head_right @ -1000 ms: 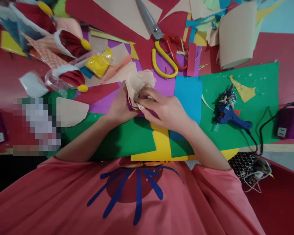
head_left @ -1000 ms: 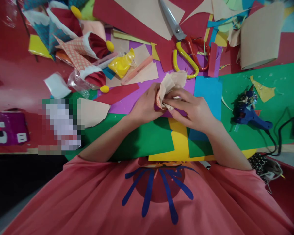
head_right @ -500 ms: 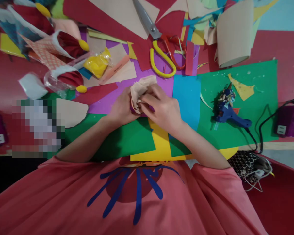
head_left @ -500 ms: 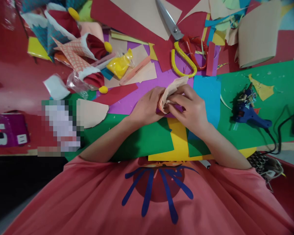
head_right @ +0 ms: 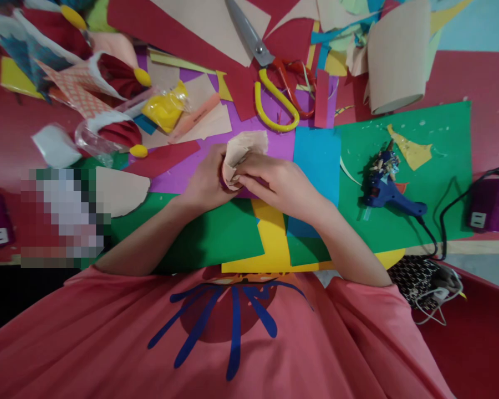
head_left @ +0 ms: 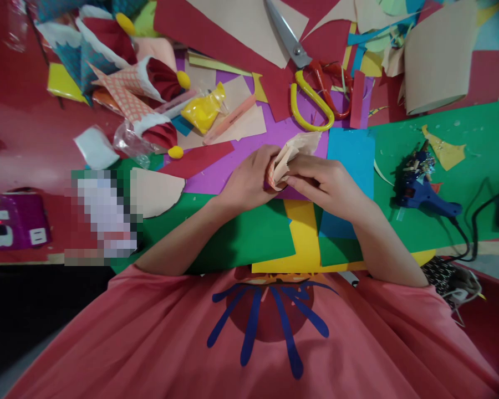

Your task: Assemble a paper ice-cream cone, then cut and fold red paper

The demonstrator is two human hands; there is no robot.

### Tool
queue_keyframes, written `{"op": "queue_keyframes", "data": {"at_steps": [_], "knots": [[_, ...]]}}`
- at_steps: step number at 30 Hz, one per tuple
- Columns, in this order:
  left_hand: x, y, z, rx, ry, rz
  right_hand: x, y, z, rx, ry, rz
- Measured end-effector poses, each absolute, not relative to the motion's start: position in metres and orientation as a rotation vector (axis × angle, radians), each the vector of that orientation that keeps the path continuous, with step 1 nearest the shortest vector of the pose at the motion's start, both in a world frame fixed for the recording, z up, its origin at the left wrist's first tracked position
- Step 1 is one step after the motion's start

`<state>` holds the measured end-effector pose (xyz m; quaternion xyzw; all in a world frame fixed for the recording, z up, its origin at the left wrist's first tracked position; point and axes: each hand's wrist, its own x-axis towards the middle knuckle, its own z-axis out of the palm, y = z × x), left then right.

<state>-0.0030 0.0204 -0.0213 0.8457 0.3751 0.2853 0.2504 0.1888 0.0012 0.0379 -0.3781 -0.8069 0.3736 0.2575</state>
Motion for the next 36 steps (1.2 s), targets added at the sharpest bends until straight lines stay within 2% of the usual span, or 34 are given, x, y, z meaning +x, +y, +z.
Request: {"op": "queue_keyframes", "data": {"at_steps": [8,14,18,31,36], "knots": [[0.000,0.017,-0.018,2.253,1.040,0.623,0.183,0.000,0.034,-1.179,-2.179,0.936],[0.001,0.017,-0.018,2.273,1.027,0.638,0.167,-0.011,0.021,-1.486,-2.067,0.581],[0.002,0.017,-0.017,2.264,1.110,0.604,0.164,-0.016,0.018,-1.464,-2.097,0.427],[0.002,0.016,-0.021,2.390,1.356,0.756,0.167,-0.007,0.024,-1.286,-1.706,1.095],[0.000,0.018,-0.022,2.434,1.338,0.739,0.167,-0.003,0.022,-1.279,-1.389,1.491]]}}
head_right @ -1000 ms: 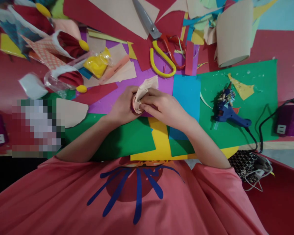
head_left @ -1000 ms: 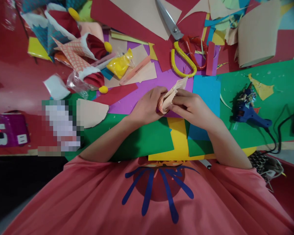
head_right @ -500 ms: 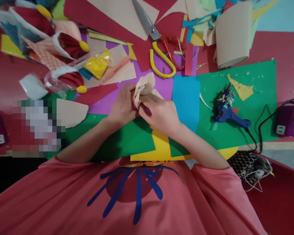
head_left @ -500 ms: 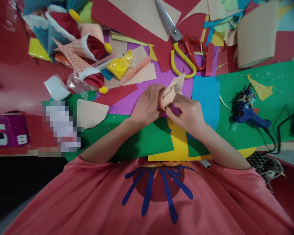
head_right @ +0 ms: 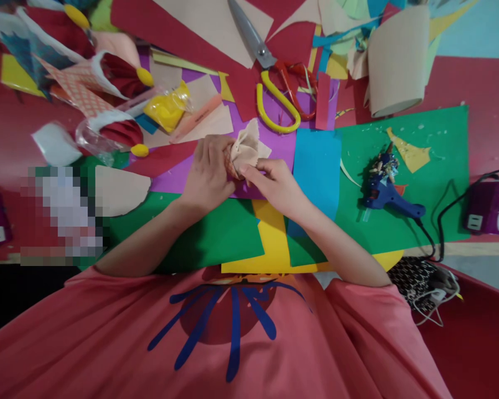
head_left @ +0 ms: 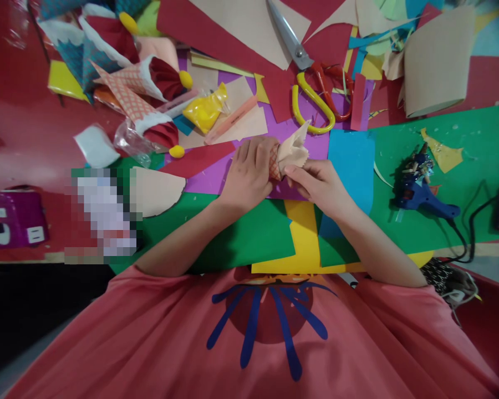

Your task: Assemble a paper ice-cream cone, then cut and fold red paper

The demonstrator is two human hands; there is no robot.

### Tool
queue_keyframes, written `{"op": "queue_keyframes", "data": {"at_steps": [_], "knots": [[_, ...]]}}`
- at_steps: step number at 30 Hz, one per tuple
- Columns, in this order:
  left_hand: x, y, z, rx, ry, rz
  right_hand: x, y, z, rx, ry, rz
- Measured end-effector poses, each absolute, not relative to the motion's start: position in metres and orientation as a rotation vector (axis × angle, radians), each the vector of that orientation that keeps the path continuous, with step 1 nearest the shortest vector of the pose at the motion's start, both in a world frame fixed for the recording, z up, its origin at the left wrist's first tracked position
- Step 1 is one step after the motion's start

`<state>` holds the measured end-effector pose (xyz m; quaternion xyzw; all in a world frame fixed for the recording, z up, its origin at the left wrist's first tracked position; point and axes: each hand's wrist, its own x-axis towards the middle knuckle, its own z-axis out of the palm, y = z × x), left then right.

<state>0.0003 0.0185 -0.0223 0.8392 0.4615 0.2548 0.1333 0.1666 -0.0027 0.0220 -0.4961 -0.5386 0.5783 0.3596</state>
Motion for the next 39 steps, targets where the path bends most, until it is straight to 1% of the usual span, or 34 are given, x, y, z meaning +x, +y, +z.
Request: {"op": "queue_keyframes", "data": {"at_steps": [3,6,11,15,17,21,24,26,29,32,39], "knots": [[-0.001,0.019,-0.022,2.387,1.336,0.731,0.166,-0.001,0.021,-1.251,-1.249,1.692],[-0.002,0.018,-0.021,2.341,1.333,0.739,0.164,0.000,0.017,-1.253,-1.139,1.809],[-0.001,0.014,-0.018,2.338,1.319,0.719,0.160,-0.001,0.013,-1.283,-1.074,1.764],[0.002,0.010,-0.016,2.310,1.300,0.694,0.158,0.000,0.012,-1.325,-1.136,1.621],[0.003,0.009,-0.016,2.325,1.294,0.710,0.158,-0.001,0.011,-1.383,-1.201,1.469],[0.004,0.009,-0.018,2.453,1.243,0.777,0.159,-0.006,0.010,-1.440,-1.392,1.051],[0.002,0.013,-0.021,2.449,1.210,0.739,0.161,-0.009,0.014,-1.385,-1.554,0.892],[0.000,0.016,-0.024,2.411,1.209,0.695,0.164,-0.009,0.018,-1.318,-1.649,0.913],[-0.002,0.019,-0.026,2.383,1.237,0.631,0.167,-0.007,0.022,-1.239,-1.702,1.038],[-0.002,0.019,-0.023,2.386,1.235,0.573,0.168,-0.005,0.023,-1.257,-1.648,1.103],[0.001,0.016,-0.016,2.411,1.242,0.562,0.166,-0.003,0.020,-1.209,-1.487,1.263]]}}
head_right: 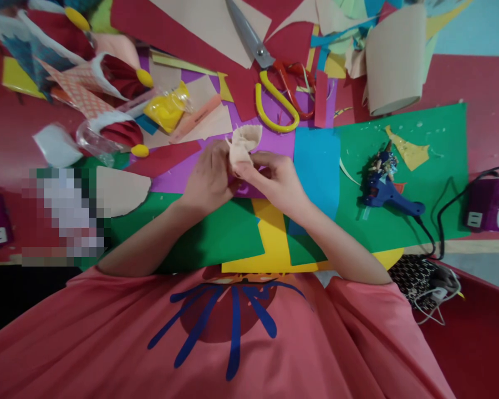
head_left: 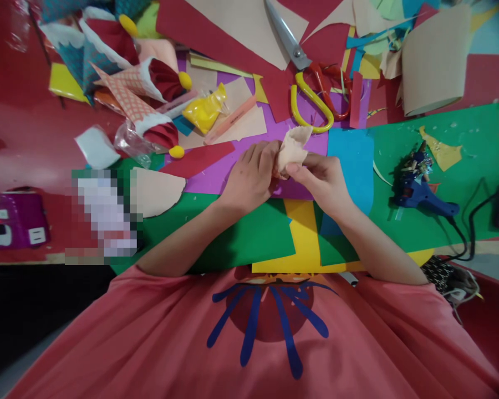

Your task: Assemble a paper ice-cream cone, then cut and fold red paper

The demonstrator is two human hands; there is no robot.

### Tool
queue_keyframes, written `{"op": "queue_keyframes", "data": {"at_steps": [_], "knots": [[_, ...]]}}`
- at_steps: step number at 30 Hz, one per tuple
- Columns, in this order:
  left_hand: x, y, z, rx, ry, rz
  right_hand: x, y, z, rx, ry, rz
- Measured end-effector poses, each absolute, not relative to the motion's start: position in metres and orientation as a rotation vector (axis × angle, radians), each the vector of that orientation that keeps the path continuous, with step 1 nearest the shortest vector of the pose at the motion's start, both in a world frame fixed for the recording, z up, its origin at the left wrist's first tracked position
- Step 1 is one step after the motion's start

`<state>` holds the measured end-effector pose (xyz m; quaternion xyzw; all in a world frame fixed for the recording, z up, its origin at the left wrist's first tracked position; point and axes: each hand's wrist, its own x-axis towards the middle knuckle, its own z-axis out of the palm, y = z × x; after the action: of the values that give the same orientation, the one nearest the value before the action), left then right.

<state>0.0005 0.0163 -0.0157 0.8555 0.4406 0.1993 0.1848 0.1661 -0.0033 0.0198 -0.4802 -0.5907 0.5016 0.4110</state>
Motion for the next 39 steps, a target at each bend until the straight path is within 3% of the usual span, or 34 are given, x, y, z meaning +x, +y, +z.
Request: {"op": "queue_keyframes", "data": {"at_steps": [6,19,25,31,39], "knots": [[0.002,0.015,-0.020,2.530,1.251,0.611,0.165,-0.005,0.022,-1.298,-1.462,1.188],[0.001,0.014,-0.022,2.420,1.246,0.762,0.168,0.003,0.017,-1.279,-1.125,1.652],[0.002,0.011,-0.020,2.612,1.159,0.867,0.164,0.000,0.013,-1.364,-1.311,1.221],[0.002,0.012,-0.014,2.348,1.075,0.711,0.164,-0.007,0.006,-1.339,-1.489,0.817],[0.000,0.012,0.006,2.006,1.011,0.431,0.172,-0.002,0.016,-1.122,-1.795,0.808]]}}
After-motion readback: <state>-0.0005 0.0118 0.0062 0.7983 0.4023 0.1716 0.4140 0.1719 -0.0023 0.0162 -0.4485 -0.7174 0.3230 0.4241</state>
